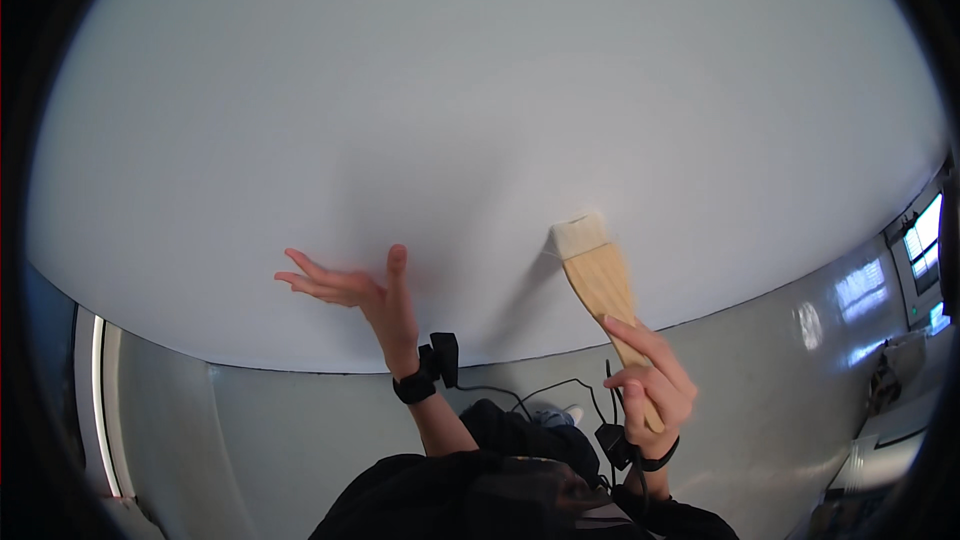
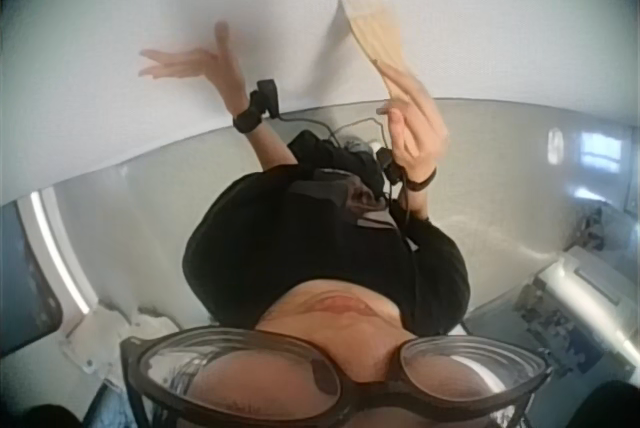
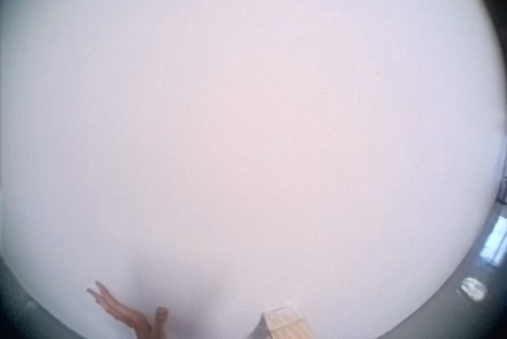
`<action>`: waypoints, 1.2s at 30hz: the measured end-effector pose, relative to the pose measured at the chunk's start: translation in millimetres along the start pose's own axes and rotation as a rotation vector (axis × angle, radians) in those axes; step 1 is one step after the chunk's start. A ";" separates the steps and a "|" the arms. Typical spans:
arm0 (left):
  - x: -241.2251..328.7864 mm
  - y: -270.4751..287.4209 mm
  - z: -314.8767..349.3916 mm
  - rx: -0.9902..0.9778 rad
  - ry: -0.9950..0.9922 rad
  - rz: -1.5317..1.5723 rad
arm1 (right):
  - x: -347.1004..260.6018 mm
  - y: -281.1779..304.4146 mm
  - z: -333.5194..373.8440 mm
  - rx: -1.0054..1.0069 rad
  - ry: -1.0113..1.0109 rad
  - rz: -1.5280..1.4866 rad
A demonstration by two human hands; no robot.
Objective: The recorder is using a wide paint brush to apply strokes to a white wall surface.
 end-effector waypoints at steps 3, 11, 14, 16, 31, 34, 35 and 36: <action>6.9 -3.0 3.1 -0.011 0.001 0.029 | 8.6 -10.6 1.5 -0.079 -0.064 0.035; 6.3 -2.0 2.5 -0.012 -0.010 0.033 | 33.1 -25.6 22.0 -0.201 -0.277 -0.097; 8.4 -2.7 0.9 -0.012 -0.009 0.040 | 12.0 -3.8 21.3 -0.044 -0.088 -0.156; 9.4 -2.5 -2.3 -0.011 -0.008 0.047 | -4.5 14.5 21.4 0.156 0.018 -0.228; -3.0 -9.8 -6.7 -0.005 -0.061 0.038 | 37.2 -31.1 30.4 -0.094 -0.241 -0.101; 0.6 -0.5 -6.0 0.004 -0.055 -0.047 | 28.2 -20.1 30.5 -0.067 -0.230 -0.176; 2.9 0.4 -5.6 0.002 -0.050 -0.036 | 23.4 -12.1 30.7 -0.024 -0.213 -0.211; 3.2 2.5 -6.6 0.001 -0.047 -0.035 | 19.3 -8.2 28.7 -0.024 -0.214 -0.212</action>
Point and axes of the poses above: each hand's wrist, its own z-axis away from the middle knuckle, its own y-axis out of the back of the hand, x = y × z, the point moved 7 cm from there along -z, towards the middle knuckle, and after that the axes turned 12 degrees about -x, right-handed, at the moved point
